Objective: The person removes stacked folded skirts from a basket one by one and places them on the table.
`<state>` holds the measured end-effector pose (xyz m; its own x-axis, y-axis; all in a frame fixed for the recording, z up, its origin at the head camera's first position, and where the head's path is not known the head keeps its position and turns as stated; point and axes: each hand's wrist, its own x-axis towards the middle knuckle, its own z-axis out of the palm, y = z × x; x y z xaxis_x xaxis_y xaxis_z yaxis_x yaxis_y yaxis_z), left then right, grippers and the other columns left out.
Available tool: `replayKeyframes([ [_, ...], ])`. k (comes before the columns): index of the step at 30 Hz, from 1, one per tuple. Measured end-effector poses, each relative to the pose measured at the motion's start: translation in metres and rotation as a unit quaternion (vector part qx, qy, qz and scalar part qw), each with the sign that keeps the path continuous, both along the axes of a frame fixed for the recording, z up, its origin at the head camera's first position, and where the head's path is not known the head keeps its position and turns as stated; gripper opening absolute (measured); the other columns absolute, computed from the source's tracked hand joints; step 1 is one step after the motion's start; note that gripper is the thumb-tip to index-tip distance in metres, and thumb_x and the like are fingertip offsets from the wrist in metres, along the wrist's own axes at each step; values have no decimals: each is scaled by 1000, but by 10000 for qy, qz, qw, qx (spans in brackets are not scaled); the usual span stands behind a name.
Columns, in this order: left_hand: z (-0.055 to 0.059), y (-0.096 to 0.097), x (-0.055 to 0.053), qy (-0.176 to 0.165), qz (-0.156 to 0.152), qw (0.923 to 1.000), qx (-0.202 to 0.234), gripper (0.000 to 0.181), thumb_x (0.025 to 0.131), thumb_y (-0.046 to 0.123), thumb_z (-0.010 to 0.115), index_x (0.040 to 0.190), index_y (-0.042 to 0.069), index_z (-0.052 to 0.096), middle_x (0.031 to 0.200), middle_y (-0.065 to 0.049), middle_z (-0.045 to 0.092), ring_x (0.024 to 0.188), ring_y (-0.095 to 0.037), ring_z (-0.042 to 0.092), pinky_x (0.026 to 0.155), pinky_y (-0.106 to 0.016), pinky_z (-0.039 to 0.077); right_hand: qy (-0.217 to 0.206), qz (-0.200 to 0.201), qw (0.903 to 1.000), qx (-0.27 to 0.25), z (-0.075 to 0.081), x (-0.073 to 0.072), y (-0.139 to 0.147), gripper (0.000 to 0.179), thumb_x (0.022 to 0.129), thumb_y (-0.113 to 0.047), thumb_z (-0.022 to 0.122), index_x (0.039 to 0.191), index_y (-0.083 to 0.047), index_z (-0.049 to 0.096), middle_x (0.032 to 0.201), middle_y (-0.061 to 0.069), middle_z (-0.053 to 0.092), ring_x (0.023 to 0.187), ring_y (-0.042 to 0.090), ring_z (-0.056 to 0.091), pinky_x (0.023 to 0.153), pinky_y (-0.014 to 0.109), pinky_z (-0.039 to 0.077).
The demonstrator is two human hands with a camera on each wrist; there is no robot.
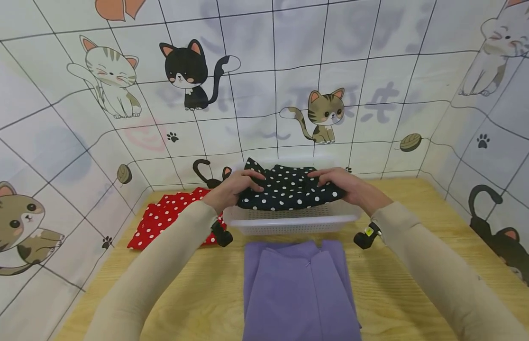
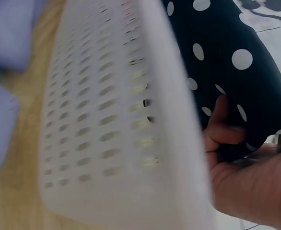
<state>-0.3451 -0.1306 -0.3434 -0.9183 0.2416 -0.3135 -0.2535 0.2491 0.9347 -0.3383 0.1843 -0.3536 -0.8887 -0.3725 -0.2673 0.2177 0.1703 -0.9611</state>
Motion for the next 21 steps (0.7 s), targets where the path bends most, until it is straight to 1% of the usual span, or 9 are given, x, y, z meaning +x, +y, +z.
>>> replayKeyframes([
  [3, 9, -2, 4, -55, 22, 9995, 325, 46, 91, -2, 69, 135, 13, 67, 139, -10, 61, 91, -15, 70, 75, -29, 62, 271, -118, 9995, -61, 14, 7, 4, 65, 94, 2, 48, 158, -8, 41, 160, 21, 40, 83, 7, 72, 73, 22, 61],
  [6, 19, -2, 9, -66, 50, 9986, 527, 46, 91, 0, 71, 133, 18, 69, 136, -9, 63, 90, -16, 73, 77, -31, 64, 413, -229, 9988, -146, 31, 14, 8, 65, 95, 3, 50, 158, -10, 42, 167, 15, 33, 86, 7, 74, 74, 24, 62],
  [10, 31, 0, 19, 184, -71, 9980, 606, 42, 92, 3, 72, 130, 20, 71, 134, -9, 65, 89, -18, 75, 78, -33, 64, 563, -350, 9975, -264, 51, 26, 15, 63, 97, 3, 54, 157, -14, 45, 171, 10, 26, 87, 8, 75, 74, 25, 63],
  [11, 33, 2, 22, 285, -137, 9978, 587, 40, 92, 3, 72, 129, 19, 72, 133, -9, 66, 88, -18, 76, 78, -34, 64, 609, -384, 9970, -279, 55, 30, 18, 62, 97, 3, 55, 156, -15, 47, 170, 9, 29, 87, 8, 76, 74, 25, 63],
  [13, 38, 6, 29, 507, -262, 9971, 509, 38, 92, 5, 72, 128, 18, 73, 130, -8, 66, 86, -17, 76, 77, -34, 65, 731, -474, 9957, -316, 60, 37, 24, 59, 97, 2, 59, 152, -19, 53, 162, 5, 44, 87, 8, 77, 72, 27, 63],
  [16, 43, 13, 40, 787, -397, 9952, 421, 36, 91, 7, 73, 125, 18, 74, 128, -8, 67, 86, -17, 76, 77, -36, 65, 902, -666, 9932, -317, 62, 48, 32, 55, 96, 2, 63, 144, -24, 63, 135, -6, 67, 84, 10, 78, 70, 28, 63],
  [18, 44, 18, 47, 909, -395, 9942, 408, 35, 90, 7, 74, 123, 19, 75, 128, -8, 68, 87, -17, 76, 77, -35, 65, 998, -787, 9915, -284, 62, 56, 38, 53, 95, 2, 65, 139, -27, 67, 118, -14, 74, 82, 10, 78, 68, 29, 63],
  [19, 44, 21, 51, 957, -372, 9939, 395, 34, 90, 8, 75, 122, 20, 76, 128, -7, 67, 87, -17, 76, 78, -36, 64, 1033, -827, 9908, -284, 61, 60, 40, 52, 94, 2, 66, 137, -27, 69, 114, -18, 74, 82, 9, 78, 68, 30, 63],
  [21, 43, 24, 59, 1071, -282, 9932, 350, 33, 90, 8, 75, 120, 21, 77, 129, -5, 66, 88, -18, 76, 79, -35, 64, 1071, -857, 9900, -339, 59, 69, 43, 52, 94, 2, 66, 137, -26, 69, 113, -19, 73, 83, 9, 77, 68, 30, 63],
])
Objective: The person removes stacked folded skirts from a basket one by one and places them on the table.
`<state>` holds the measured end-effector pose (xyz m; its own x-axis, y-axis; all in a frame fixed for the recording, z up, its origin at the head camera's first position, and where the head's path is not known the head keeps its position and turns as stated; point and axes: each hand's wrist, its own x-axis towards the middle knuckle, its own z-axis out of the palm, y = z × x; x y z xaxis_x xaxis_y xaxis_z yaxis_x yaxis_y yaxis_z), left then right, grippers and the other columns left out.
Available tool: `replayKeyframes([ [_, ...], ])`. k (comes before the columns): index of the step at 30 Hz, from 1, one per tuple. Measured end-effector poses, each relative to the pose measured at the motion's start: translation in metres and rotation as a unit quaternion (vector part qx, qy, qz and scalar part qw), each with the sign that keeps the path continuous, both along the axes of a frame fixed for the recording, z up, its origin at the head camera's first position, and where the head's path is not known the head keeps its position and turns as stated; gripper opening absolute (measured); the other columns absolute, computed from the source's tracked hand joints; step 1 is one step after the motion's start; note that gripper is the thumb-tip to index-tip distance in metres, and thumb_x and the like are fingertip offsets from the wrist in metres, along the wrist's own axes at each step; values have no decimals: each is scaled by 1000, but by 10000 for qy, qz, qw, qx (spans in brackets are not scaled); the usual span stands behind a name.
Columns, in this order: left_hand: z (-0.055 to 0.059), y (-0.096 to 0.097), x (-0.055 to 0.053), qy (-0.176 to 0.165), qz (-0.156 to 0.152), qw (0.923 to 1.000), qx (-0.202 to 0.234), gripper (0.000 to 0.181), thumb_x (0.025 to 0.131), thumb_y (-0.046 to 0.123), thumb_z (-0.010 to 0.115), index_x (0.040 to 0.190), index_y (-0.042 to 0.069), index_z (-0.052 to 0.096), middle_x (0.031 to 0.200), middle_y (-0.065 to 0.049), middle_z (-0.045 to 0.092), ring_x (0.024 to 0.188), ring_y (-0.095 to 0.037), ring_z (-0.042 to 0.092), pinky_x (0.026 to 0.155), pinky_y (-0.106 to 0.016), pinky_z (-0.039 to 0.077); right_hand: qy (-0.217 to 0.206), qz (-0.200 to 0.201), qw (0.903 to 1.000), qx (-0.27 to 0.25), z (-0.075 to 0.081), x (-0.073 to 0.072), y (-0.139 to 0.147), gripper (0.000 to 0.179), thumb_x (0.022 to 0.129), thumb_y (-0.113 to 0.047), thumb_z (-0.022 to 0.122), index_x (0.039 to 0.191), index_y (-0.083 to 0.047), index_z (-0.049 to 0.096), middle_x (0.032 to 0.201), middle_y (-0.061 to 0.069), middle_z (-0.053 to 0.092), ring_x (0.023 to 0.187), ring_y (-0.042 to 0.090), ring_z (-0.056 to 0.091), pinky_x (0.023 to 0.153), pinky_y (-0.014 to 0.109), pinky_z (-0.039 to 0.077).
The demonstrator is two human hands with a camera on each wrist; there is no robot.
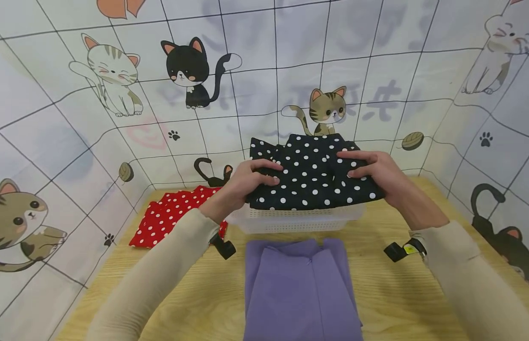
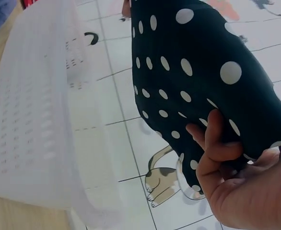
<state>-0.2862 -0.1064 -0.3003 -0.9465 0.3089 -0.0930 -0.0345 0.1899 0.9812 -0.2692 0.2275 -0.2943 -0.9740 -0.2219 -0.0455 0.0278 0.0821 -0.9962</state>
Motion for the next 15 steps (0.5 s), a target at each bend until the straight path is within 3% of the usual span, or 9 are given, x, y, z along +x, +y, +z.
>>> replayKeyframes([
  [8, -6, 4, 36, 259, 350, 9985, 318, 32, 90, 9, 75, 119, 20, 77, 125, -7, 67, 86, -19, 78, 78, -34, 64, 109, 187, 9988, -436, -11, 33, 4, 51, 94, -1, 70, 140, -23, 66, 114, -9, 77, 89, 15, 79, 72, 34, 64],
  [13, -12, -1, 57, 334, 433, 9968, 581, 31, 90, 12, 76, 121, 20, 77, 124, -8, 65, 94, -20, 77, 80, -34, 64, 416, 469, 9962, -598, -16, 50, 4, 50, 95, 1, 68, 142, -18, 65, 119, -5, 76, 91, 18, 79, 74, 36, 64],
  [15, -14, -4, 63, 367, 458, 9963, 625, 31, 90, 14, 76, 121, 20, 77, 125, -8, 65, 97, -21, 76, 81, -34, 64, 667, 492, 9953, -491, -17, 56, 3, 49, 95, 1, 68, 142, -15, 64, 128, -7, 72, 101, 9, 76, 76, 33, 64],
])
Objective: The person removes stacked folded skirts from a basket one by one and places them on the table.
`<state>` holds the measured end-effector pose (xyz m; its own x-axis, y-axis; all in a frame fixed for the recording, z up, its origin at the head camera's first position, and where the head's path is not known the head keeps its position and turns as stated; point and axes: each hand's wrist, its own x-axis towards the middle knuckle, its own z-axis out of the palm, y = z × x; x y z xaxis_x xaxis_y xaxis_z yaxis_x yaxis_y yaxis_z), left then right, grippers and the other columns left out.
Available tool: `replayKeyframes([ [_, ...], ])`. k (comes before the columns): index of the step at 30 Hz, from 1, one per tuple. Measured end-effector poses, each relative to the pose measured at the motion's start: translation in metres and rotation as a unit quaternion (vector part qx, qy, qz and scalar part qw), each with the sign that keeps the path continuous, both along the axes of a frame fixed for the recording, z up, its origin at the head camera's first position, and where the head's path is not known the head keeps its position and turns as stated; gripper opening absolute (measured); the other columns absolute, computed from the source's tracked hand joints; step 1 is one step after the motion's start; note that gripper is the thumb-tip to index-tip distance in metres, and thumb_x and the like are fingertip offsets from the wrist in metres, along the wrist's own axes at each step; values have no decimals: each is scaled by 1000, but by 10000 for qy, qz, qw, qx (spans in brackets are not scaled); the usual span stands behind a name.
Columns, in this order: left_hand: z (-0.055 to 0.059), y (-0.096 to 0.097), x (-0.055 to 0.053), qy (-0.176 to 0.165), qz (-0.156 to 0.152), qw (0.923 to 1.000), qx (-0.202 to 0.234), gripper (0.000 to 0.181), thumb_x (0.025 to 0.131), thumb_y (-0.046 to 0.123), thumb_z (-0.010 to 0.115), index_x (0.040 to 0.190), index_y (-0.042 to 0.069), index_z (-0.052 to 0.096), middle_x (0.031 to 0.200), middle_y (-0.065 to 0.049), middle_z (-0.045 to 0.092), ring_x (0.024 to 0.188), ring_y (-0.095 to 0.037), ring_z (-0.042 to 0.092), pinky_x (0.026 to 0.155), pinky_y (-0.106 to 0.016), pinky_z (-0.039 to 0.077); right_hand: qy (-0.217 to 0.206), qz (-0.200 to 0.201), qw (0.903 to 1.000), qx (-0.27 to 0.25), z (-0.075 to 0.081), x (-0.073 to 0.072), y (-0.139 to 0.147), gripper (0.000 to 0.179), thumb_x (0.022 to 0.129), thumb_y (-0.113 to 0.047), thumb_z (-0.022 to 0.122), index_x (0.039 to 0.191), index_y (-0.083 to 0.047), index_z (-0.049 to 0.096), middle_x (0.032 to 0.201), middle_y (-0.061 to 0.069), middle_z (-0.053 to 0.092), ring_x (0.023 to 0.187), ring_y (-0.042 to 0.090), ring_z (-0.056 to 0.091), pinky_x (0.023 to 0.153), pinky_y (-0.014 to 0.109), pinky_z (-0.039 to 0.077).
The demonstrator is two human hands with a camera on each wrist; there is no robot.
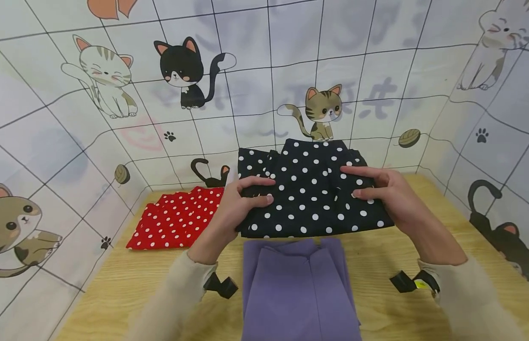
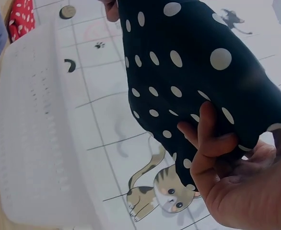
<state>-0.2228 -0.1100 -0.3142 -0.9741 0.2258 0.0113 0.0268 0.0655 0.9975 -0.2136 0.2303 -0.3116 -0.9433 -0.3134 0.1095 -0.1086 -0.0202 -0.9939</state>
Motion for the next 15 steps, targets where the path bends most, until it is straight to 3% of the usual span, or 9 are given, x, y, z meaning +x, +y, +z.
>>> replayKeyframes([
  [3, -2, -6, 7, 103, 76, 9999, 36, 31, 90, 14, 77, 121, 20, 77, 124, -9, 66, 98, -22, 75, 80, -34, 64, 424, -29, 9983, 394, 0, 6, -4, 49, 95, -2, 69, 143, -11, 63, 142, -6, 62, 124, 1, 61, 88, 23, 60],
  [7, -1, -13, 11, 301, 106, 9995, 38, 31, 90, 14, 76, 121, 18, 77, 121, -10, 67, 96, -21, 75, 78, -33, 64, 873, -121, 9914, 968, 2, 11, -9, 50, 97, -8, 69, 146, -9, 59, 153, -5, 53, 147, 8, 36, 103, 11, 42],
  [11, 2, -16, 11, 366, 12, 9993, 116, 32, 90, 13, 76, 122, 17, 76, 120, -10, 67, 94, -21, 75, 78, -34, 64, 965, -160, 9885, 1156, 5, 13, -10, 50, 98, -10, 69, 147, -11, 58, 158, -3, 49, 154, 16, 27, 103, 10, 36],
  [15, 2, -14, 12, 368, -6, 9991, 208, 32, 90, 12, 76, 122, 16, 76, 120, -11, 67, 94, -21, 75, 78, -33, 64, 1033, -153, 9869, 1230, 6, 11, -9, 50, 98, -9, 68, 147, -12, 58, 160, -1, 45, 154, 16, 27, 103, 11, 36],
])
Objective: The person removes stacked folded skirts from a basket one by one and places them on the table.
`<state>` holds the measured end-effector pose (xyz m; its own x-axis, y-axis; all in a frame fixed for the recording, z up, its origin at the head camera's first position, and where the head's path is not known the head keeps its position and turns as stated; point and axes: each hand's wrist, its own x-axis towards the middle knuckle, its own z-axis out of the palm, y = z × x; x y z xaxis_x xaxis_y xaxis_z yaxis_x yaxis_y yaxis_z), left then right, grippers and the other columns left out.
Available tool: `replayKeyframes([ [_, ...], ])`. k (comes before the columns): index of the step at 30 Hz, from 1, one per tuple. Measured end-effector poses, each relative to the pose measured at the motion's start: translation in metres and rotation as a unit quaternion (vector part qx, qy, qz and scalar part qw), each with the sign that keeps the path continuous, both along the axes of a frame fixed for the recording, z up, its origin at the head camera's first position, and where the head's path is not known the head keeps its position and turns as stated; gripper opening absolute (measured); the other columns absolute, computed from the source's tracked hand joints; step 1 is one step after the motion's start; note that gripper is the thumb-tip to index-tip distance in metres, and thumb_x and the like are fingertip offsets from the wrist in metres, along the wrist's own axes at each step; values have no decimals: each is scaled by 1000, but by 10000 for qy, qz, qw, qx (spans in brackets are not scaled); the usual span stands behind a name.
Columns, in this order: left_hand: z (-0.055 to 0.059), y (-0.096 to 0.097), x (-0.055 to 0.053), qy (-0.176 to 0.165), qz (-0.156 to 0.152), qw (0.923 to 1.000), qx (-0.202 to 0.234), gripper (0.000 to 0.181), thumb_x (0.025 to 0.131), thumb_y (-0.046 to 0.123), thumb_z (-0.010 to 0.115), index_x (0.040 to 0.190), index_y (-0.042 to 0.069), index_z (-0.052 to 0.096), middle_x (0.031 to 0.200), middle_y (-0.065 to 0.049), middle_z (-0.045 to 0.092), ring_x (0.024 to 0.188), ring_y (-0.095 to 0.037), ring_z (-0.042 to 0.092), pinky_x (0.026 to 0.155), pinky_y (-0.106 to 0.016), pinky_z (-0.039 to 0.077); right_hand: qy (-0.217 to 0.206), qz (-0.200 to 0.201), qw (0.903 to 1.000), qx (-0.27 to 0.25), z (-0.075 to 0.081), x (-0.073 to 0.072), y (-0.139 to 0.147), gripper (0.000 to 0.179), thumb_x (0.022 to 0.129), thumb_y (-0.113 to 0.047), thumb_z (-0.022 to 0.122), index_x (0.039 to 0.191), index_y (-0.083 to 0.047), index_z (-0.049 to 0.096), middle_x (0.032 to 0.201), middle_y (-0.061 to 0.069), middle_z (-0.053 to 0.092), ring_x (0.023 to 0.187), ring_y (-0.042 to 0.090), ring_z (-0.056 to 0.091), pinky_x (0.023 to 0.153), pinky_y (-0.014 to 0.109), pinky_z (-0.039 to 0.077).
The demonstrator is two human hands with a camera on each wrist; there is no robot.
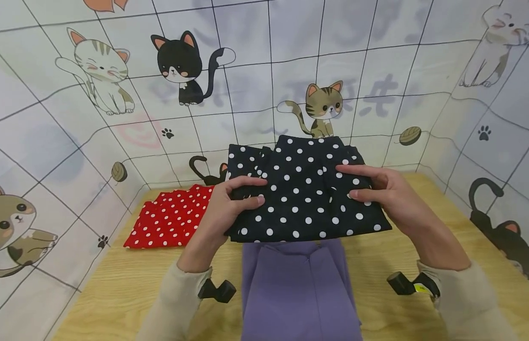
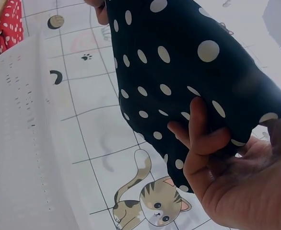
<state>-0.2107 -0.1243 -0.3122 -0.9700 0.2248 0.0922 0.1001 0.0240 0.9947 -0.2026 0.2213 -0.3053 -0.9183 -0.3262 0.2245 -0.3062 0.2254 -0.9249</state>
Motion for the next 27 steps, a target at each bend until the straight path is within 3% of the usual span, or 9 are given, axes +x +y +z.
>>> replayKeyframes([
  [5, 0, 7, -1, 56, -39, 10000, 60, 36, 90, 11, 75, 126, 17, 75, 122, -11, 67, 97, -20, 74, 80, -31, 63, 57, 50, 9996, -276, 3, -3, 5, 48, 98, -6, 67, 145, -10, 59, 154, -3, 51, 144, 6, 40, 100, 12, 44],
  [8, -1, 11, -2, 93, -130, 9998, 100, 41, 90, 7, 70, 130, 17, 73, 126, -10, 64, 103, -22, 71, 82, -31, 63, 25, 118, 9980, -620, 4, -4, 10, 45, 97, -2, 67, 142, -9, 63, 144, -4, 60, 126, 4, 58, 89, 17, 56],
  [12, 1, 17, -6, 208, -284, 9992, 185, 47, 88, 5, 64, 134, 16, 71, 131, -10, 61, 110, -25, 66, 83, -32, 62, -131, 206, 9939, -1073, 6, -5, 19, 39, 97, 2, 65, 134, -10, 67, 126, -2, 71, 96, 10, 75, 71, 27, 63],
  [16, 5, 26, -9, 241, -398, 9983, 354, 44, 90, 6, 64, 133, 17, 71, 132, -9, 62, 110, -24, 67, 83, -30, 62, -442, 195, 9851, -1651, 7, -7, 28, 37, 98, 6, 62, 130, -10, 69, 113, 2, 75, 83, 18, 79, 64, 35, 64],
  [22, 3, 50, -17, 142, -221, 9985, 488, 45, 91, 4, 63, 132, 20, 72, 131, -8, 64, 100, -16, 71, 80, -26, 62, -726, 54, 9743, -2133, 5, -11, 44, 49, 100, 6, 58, 142, -17, 62, 113, 2, 77, 86, 19, 80, 66, 34, 63],
  [27, 1, 73, -27, 110, -204, 9982, 556, 49, 88, -1, 62, 132, 19, 72, 133, -7, 64, 101, -14, 69, 78, -24, 61, -448, 270, 9834, -1737, 3, -12, 66, 66, 99, 13, 52, 156, -19, 45, 132, -2, 69, 100, 15, 77, 76, 30, 64],
])
